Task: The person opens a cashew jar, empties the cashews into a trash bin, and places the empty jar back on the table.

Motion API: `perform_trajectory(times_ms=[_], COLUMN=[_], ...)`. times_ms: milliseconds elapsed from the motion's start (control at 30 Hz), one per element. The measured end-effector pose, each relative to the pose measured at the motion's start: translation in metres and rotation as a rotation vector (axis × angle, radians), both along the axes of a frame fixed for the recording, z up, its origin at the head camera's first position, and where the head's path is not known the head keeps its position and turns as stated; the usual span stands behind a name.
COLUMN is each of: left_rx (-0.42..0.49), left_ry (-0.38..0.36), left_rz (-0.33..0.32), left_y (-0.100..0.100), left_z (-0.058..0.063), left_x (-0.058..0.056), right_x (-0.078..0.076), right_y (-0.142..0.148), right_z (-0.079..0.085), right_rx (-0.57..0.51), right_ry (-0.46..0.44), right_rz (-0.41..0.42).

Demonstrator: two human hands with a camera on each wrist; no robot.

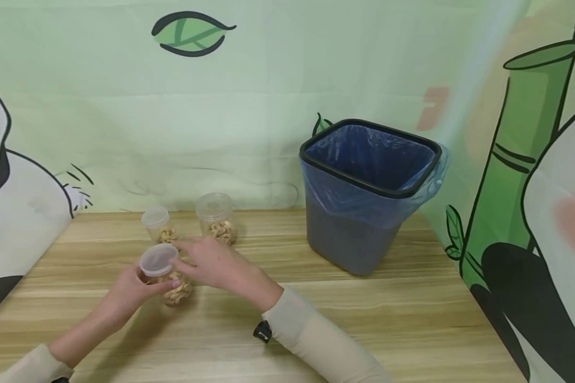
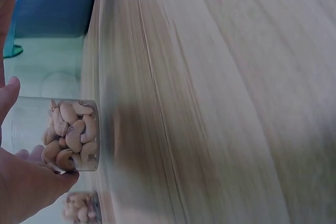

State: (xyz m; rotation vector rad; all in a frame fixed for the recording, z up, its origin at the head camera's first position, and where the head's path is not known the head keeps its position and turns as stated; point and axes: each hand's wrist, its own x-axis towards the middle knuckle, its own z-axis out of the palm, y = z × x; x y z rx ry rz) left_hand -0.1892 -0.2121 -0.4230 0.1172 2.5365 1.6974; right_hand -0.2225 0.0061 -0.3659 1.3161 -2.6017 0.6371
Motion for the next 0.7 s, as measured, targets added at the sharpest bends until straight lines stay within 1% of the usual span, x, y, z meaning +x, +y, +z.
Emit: perform_trajectory(times_ms=[133, 233, 333, 433, 533, 600, 700], left_rx=[0.008, 0.010, 0.035, 0.044, 0.023, 0.003, 0.009], left_ry=[0.008, 0.014, 0.011, 0.003, 0.030, 0.066, 0.087], left_rz=[-0.032, -0.052, -0.076, -0.088, -0.090, -0.091, -0.097], left_y=[0.009, 0.016, 0.022, 0.031, 0.039, 0.045, 0.052], left_z=[0.001, 0.000, -0.001, -0.001, -0.003, -0.005, -0.008], left_x=[0.002, 0.002, 0.003, 0.003, 0.003, 0.001, -0.001], right_x=[0.002, 0.004, 0.008, 0.012, 0.016, 0.019, 0.023], right_y=[0.001, -0.001, -0.004, -0.008, -0.012, -0.013, -0.014], right_z=[0.002, 0.004, 0.005, 0.003, 0.000, -0.001, -0.003], right_rx=[0.013, 0.031, 0.050, 0.086, 0.139, 0.176, 0.206], right_ry=[-0.026, -0.054, -0.075, -0.072, -0.036, -0.002, 0.038], right_rz=[-0.008, -0.044, -0.136, -0.245, -0.326, -0.366, -0.432])
